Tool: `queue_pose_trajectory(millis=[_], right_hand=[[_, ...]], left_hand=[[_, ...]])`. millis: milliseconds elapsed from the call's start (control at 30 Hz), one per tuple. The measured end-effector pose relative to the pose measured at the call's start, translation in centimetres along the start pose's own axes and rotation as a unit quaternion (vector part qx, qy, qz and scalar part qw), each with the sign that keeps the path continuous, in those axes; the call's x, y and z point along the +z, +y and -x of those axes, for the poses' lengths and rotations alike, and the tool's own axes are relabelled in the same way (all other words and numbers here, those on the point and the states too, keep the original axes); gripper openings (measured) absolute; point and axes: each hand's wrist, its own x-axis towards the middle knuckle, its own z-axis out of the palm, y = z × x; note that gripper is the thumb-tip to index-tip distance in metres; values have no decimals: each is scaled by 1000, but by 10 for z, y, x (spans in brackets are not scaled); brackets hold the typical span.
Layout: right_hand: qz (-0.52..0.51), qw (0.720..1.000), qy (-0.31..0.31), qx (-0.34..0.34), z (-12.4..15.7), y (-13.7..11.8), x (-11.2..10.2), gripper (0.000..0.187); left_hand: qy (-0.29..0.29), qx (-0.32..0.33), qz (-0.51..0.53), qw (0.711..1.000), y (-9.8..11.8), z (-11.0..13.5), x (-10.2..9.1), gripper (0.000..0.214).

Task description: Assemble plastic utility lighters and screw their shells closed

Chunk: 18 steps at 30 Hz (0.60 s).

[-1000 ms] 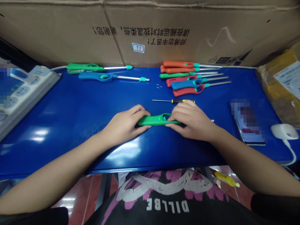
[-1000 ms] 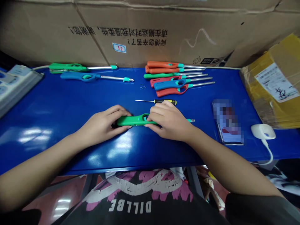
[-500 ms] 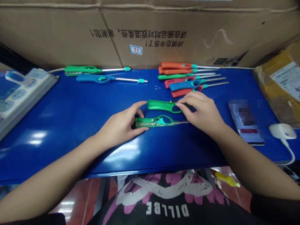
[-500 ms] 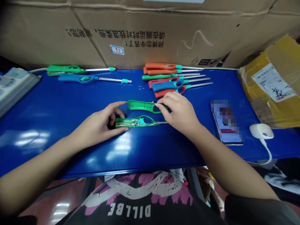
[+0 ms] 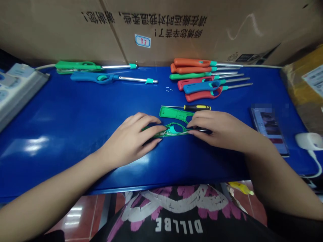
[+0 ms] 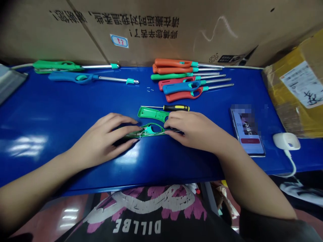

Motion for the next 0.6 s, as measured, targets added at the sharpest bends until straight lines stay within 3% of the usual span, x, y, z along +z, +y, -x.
queue_pose_trajectory(millis=[133, 400, 600], right_hand=[[9, 999, -25, 34, 0, -2, 3, 23], [-10, 996, -69, 58, 4, -3, -2, 13], [5, 997, -54, 63, 3, -9, 2, 13]], left_hand=[[-21, 14, 2, 1000, 1, 3, 7, 30], [-32, 28, -3, 999, 1, 5, 5, 34], [-54, 33, -25, 998, -1, 7, 5, 44]])
